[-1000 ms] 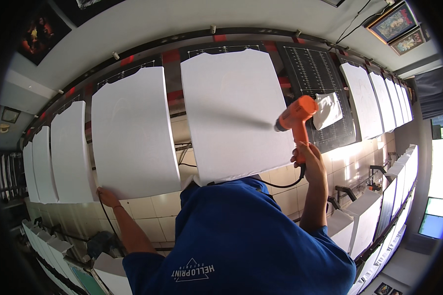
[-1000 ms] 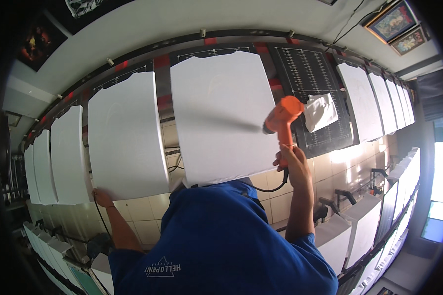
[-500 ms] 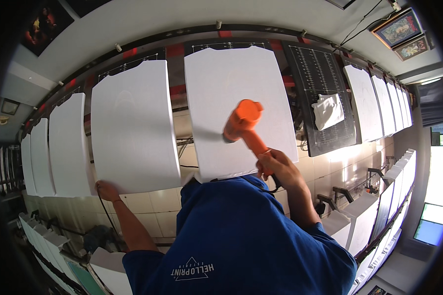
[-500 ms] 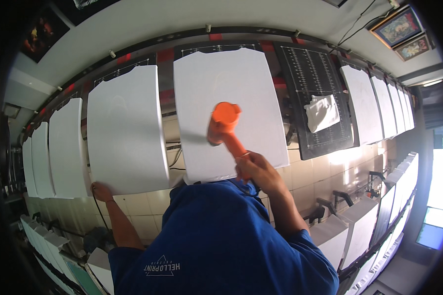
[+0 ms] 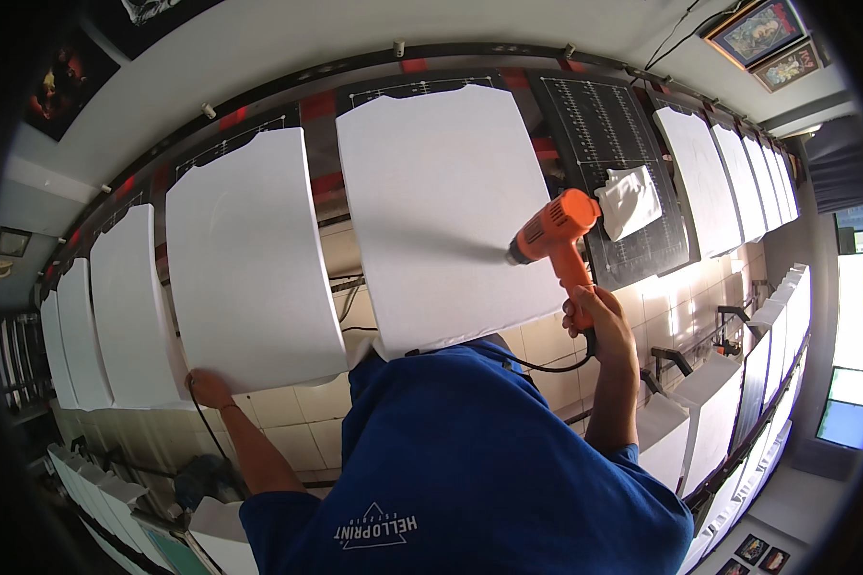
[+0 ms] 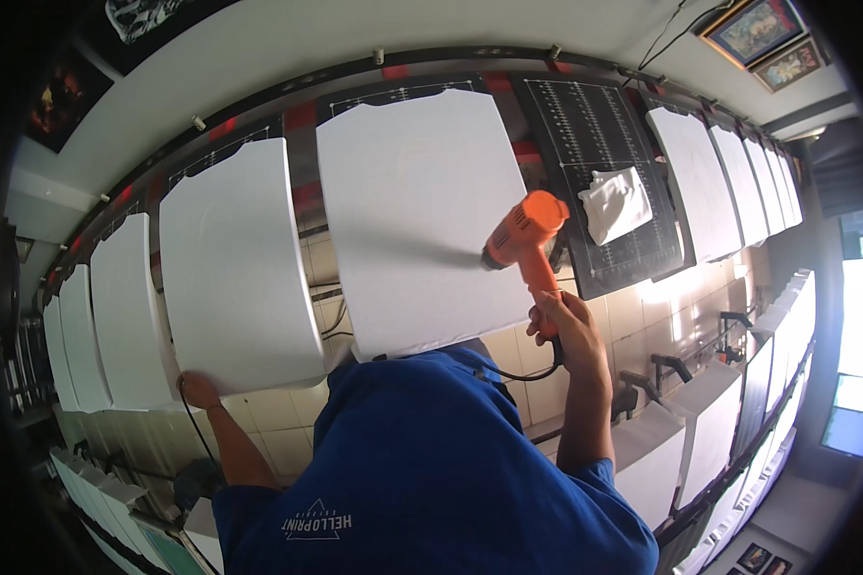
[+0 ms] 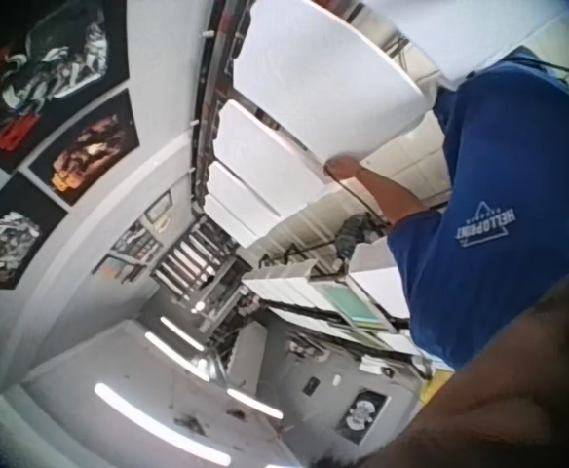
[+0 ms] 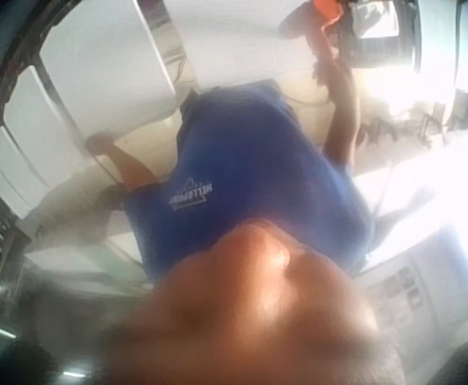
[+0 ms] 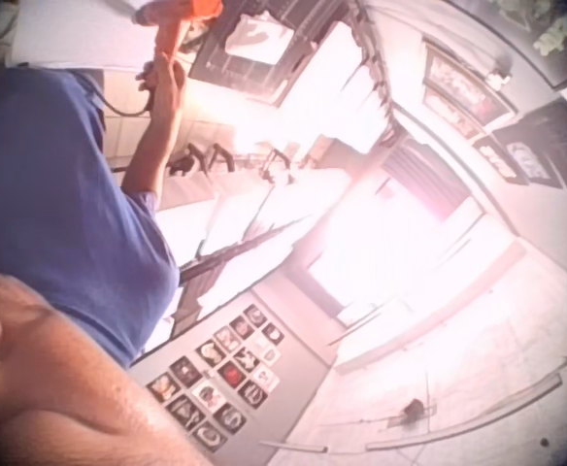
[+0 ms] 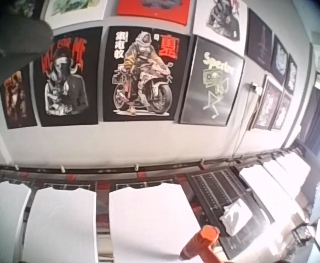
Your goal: The person uses an orange heat gun to apply heat to a white t-shirt laid flat on a work surface. The person moves the heat gun systematically across the fabric surface, covering the entire area of the shirt.
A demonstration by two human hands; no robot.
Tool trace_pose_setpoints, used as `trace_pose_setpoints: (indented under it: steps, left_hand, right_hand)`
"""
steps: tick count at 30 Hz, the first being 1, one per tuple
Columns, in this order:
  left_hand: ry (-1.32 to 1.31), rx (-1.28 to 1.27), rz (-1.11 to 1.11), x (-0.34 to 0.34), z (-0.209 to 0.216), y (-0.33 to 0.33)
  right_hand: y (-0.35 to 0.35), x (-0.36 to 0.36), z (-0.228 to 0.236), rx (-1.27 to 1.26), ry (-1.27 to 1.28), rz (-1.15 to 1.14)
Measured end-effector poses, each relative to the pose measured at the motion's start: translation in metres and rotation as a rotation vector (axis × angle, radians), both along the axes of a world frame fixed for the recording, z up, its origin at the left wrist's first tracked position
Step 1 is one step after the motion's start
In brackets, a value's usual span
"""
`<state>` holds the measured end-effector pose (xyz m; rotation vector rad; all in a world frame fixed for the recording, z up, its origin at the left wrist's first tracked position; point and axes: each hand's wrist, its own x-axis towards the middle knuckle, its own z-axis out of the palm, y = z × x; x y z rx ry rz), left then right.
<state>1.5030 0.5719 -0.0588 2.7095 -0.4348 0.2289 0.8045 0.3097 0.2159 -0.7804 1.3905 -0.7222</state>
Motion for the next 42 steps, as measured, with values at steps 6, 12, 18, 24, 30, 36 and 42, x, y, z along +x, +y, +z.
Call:
trace_pose_setpoints:
  steps: [6, 12, 18, 24, 30, 36, 42]
  left_hand:
    - [-0.039, -0.090, -0.010, 0.007, -0.017, 0.006]
    - [-0.048, -0.098, 0.043, 0.004, 0.000, 0.005]
    - [0.077, -0.115, 0.073, -0.008, 0.005, -0.005]
    - [0.067, -0.220, 0.081, -0.026, 0.013, -0.017]
    - [0.008, -0.177, 0.075, -0.016, 0.009, -0.009]
    - [-0.010, -0.178, 0.109, -0.018, 0.008, -0.012]
    - [0.130, -0.066, 0.116, -0.019, 0.018, -0.012]
  right_hand:
    - [0.013, -0.015, 0.000, 0.001, 0.145, -0.055]
    - [0.018, -0.009, 0.007, 0.036, 0.051, -0.001]
    - [-0.002, 0.024, 0.002, -0.071, 0.045, 0.065]
    - [0.003, 0.019, 0.002, 0.017, 0.051, 0.221]
    - [0.015, 0.016, 0.013, 0.029, 0.150, 0.153]
    - [0.023, 0.019, 0.015, 0.068, 0.061, 0.212]
    - [0.014, 0.040, 0.001, 0.009, -0.004, 0.188]
